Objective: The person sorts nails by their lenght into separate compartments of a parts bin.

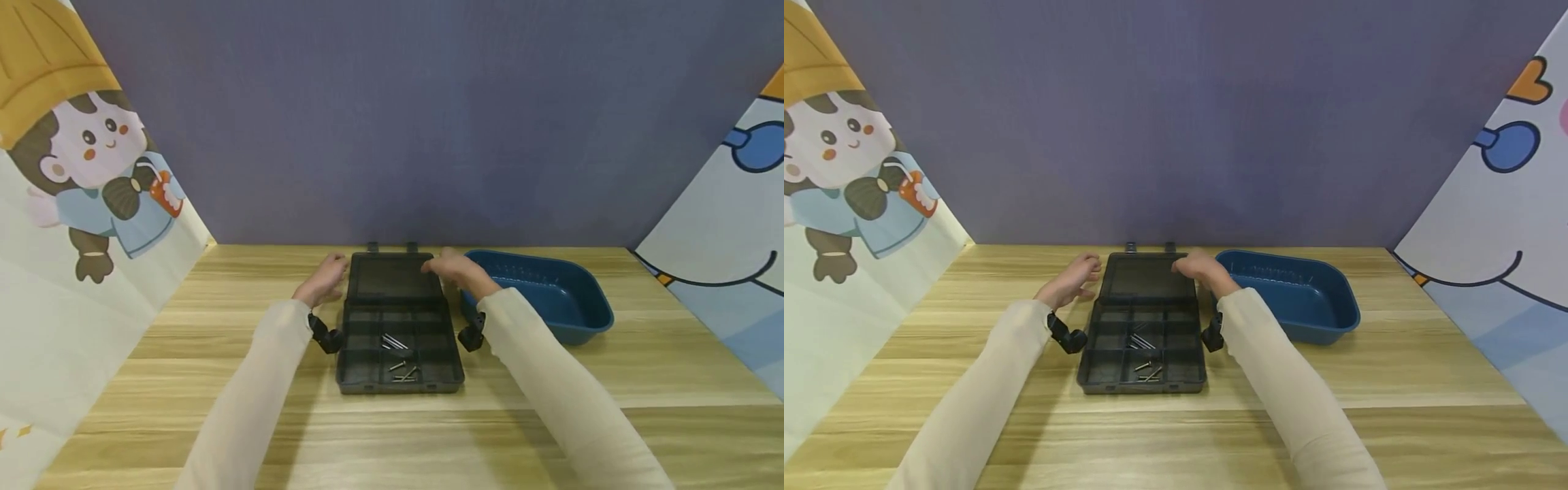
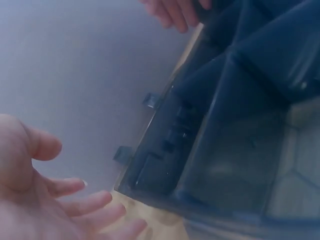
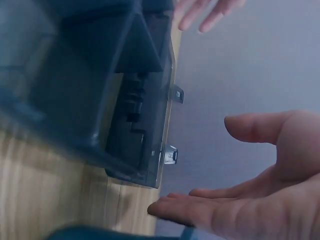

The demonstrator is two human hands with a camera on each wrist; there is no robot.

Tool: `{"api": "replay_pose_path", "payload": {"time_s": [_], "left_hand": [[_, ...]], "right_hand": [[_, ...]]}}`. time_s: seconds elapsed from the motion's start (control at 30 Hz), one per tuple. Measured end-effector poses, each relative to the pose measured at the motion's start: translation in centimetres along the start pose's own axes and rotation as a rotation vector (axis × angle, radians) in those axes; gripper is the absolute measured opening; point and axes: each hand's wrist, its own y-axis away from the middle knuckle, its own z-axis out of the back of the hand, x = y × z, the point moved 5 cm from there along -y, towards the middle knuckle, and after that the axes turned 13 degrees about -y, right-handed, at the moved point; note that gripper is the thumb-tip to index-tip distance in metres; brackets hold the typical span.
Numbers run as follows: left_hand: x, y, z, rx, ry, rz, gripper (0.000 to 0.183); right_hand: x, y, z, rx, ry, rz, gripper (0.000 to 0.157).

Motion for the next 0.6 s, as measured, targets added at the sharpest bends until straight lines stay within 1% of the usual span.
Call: {"api": "replay_pose_path", "payload": {"time_s": [0.03,0.1,0.13,0.17,0.3,0.37,0.43,0.47,0.5,0.53,0.6], "left_hand": [[0.1,-0.1,0.0,0.001,0.009,0.012,0.053],[0.3,-0.5,0.0,0.003,0.031,0.041,0.053],[0.3,-0.7,-0.2,0.008,0.044,0.054,0.053],[0.4,-0.9,-0.4,0.013,0.057,0.066,0.054],[0.4,-1.4,-0.9,0.031,0.111,0.092,0.056],[0.4,-1.6,-0.9,0.025,0.141,0.096,0.056],[0.5,-1.6,-0.9,0.016,0.153,0.098,0.055],[0.5,-1.6,-0.8,0.012,0.157,0.099,0.054],[0.6,-1.6,-0.8,0.011,0.158,0.099,0.053],[0.6,-1.6,-0.7,0.008,0.156,0.099,0.052],[0.8,-1.6,-0.7,0.005,0.153,0.099,0.051]], "right_hand": [[0.0,-0.2,0.0,-0.007,-0.021,-0.011,0.051],[0.1,-0.6,-0.1,-0.015,-0.038,-0.035,0.06],[0.0,-0.7,0.0,-0.019,-0.045,-0.047,0.059],[0.0,-0.8,0.0,-0.023,-0.057,-0.056,0.057],[-0.4,-1.4,-0.1,-0.043,-0.107,-0.083,0.032],[-0.6,-1.6,-0.3,-0.047,-0.145,-0.103,0.027],[-0.8,-1.8,-0.5,-0.044,-0.175,-0.118,0.032],[-0.9,-1.8,-0.6,-0.042,-0.188,-0.123,0.038],[-1.0,-1.9,-0.7,-0.037,-0.194,-0.128,0.049],[-1.0,-1.9,-0.8,-0.033,-0.204,-0.131,0.056],[-1.1,-2.1,-1.0,-0.023,-0.221,-0.131,0.063]]}}
